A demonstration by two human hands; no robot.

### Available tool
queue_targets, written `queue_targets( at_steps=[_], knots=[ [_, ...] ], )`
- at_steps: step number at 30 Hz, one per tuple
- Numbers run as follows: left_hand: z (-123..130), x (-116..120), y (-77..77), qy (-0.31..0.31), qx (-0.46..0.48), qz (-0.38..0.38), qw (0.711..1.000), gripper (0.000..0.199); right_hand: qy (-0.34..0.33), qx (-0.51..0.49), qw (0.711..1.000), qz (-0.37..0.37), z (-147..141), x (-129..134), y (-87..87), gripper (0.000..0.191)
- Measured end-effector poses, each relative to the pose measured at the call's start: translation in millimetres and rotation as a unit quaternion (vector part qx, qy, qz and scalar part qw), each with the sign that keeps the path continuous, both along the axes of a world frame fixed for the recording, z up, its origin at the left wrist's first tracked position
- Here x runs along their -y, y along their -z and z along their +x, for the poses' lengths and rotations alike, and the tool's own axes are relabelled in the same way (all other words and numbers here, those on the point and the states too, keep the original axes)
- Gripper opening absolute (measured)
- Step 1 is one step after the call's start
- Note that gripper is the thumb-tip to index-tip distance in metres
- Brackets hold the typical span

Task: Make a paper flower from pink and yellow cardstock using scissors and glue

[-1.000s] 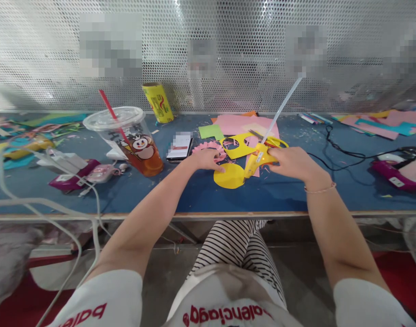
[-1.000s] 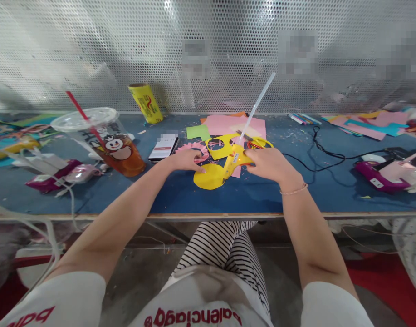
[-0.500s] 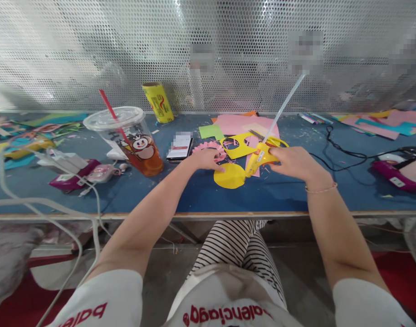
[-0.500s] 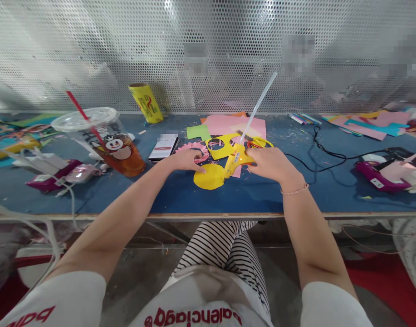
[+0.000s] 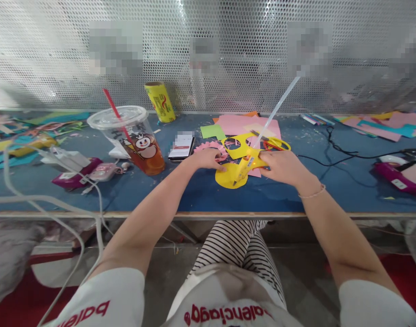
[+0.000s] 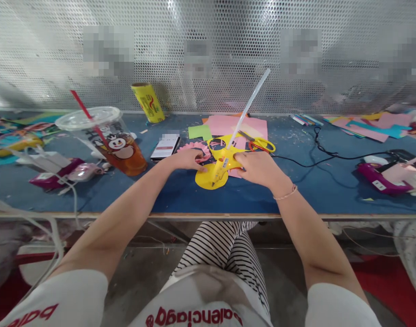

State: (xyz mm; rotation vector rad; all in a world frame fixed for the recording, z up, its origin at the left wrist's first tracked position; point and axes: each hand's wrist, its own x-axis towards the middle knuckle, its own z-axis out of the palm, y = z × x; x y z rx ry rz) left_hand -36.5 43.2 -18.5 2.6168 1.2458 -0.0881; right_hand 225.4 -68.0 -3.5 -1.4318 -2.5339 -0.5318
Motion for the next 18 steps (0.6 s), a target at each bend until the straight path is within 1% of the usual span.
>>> queue_targets(
  at_steps=[5,10,14,18],
  knots=[
    [-3.3,-1.5,-6.4,0.004,-0.002,-0.028,1.0,0.043,-0.03,-0.008,0.999,0.022,-6.3,-1.1,5.7,0.024],
    [-5.1,1.1,-12.0,0.022,-0.006,-0.029,0.999,0.037,-0.042,-0.012,0.998,0.034,-9.0,-2.6,9.2,0.028],
    [-4.5,2.3,-12.8,0.014,-0.008,-0.025,1.0,0.039,-0.058,-0.001,0.998,0.029,-4.7,-3.0,8.5,0.024],
    [-4.4,2.9,-12.6,0.017,-0.013,-0.018,1.0,0.045,-0.044,0.006,0.999,0.027,2.2,-1.7,5.1,0.018]
  ],
)
